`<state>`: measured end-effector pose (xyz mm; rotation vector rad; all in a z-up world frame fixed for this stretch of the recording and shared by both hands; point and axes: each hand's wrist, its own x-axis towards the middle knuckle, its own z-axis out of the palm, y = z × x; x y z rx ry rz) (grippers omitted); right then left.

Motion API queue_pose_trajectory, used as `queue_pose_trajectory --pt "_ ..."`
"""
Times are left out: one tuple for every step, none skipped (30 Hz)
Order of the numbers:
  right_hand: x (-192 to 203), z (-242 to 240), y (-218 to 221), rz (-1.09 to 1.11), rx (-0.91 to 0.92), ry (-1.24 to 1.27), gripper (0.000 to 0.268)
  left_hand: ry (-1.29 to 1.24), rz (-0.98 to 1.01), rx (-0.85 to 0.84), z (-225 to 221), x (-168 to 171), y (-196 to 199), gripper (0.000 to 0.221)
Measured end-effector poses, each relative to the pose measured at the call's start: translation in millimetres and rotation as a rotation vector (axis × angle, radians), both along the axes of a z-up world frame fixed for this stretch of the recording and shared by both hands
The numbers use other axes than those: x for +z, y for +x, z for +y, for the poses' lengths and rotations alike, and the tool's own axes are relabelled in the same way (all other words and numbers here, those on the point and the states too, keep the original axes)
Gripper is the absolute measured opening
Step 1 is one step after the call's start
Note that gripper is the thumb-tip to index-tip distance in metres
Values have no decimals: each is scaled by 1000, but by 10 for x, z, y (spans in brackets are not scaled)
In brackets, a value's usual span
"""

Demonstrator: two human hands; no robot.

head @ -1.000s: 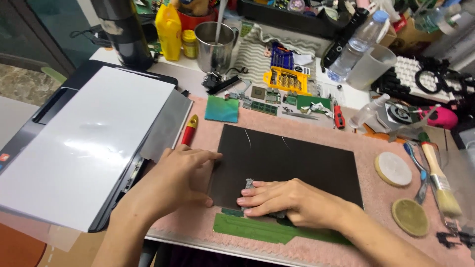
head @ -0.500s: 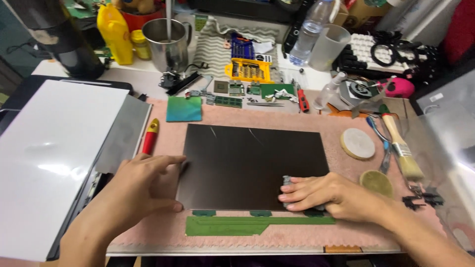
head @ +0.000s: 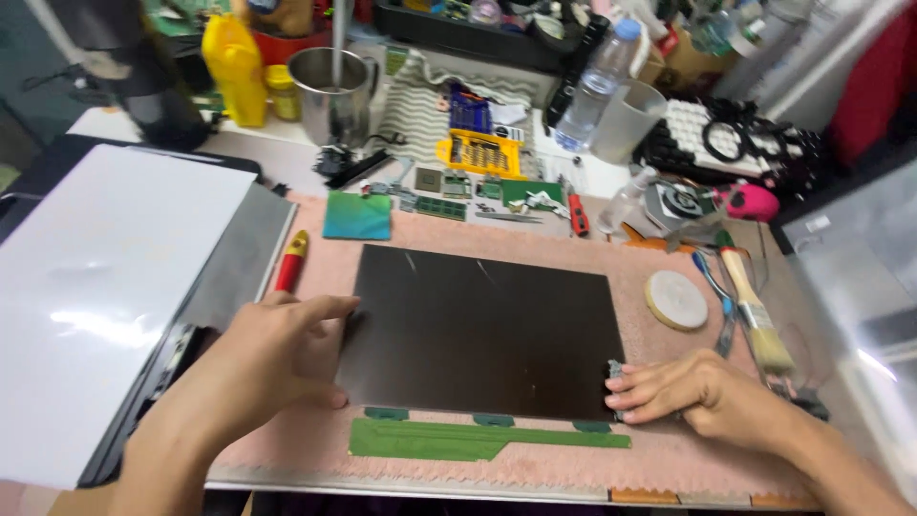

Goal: Cleaning an electronic display panel or glass sheet using a sponge and a cloth on a repair bench.

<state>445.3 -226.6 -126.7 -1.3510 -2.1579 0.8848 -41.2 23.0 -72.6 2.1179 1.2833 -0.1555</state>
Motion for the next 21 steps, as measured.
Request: queue_pose_trajectory --pt "-2 43 -18 -4 19 0 88 0 -4 19 -7 -34 -20 114" --pt "-10 74 -38 18 23 7 91 26 -41 3 -13 -71 -37 119" --pt "-19 104 -54 40 26 13 93 53 -77 -12 -20 -108 -49 124" --pt "-28 184 -125 36 36 13 93 54 -80 -2 -7 -149 -53 124" --pt "-37 261 -191 38 61 35 97 86 -99 -44 6 -189 -51 126" --pt "-50 332 -264 41 83 60 101 121 -117 -89 28 -222 -47 129" --pt "-44 454 -380 39 90 62 101 124 -118 -82 28 -266 -51 129" --pt "-46 577 -504 54 143 73 94 172 -132 -122 34 -305 -59 130" --pt "-45 698 -626 69 196 84 86 220 -145 -163 41 -342 -64 130" --pt "-43 835 -772 69 202 89 86 225 -143 -158 35 -349 -68 130" --pt "-37 970 -917 53 240 135 85 222 -146 -161 31 -354 -69 132" --pt "-30 1106 -1063 38 277 184 85 220 -148 -167 35 -354 -68 133" --pt "1 1253 -1209 39 281 191 85 228 -145 -163 30 -324 -65 133" --pt "31 1383 -1351 39 312 190 84 204 -111 -157 25 -295 -54 135" --pt "63 1513 -1489 40 344 189 82 180 -78 -151 19 -267 -37 137" --pt "46 1626 -1617 41 342 195 82 186 -75 -154 25 -297 -37 137" --pt "29 1739 -1741 49 357 192 85 203 -110 -139 31 -329 -35 136" --pt "9 1847 -1866 57 371 187 88 220 -144 -125 33 -364 -33 135" --pt "-8 1922 -1987 59 369 193 88 224 -141 -128 56 -414 -29 135" --pt "-27 1997 -2112 116 389 192 87 268 -153 -188 79 -462 -31 139" --pt "-43 2073 -2234 173 409 192 86 311 -166 -248 103 -509 -30 144"
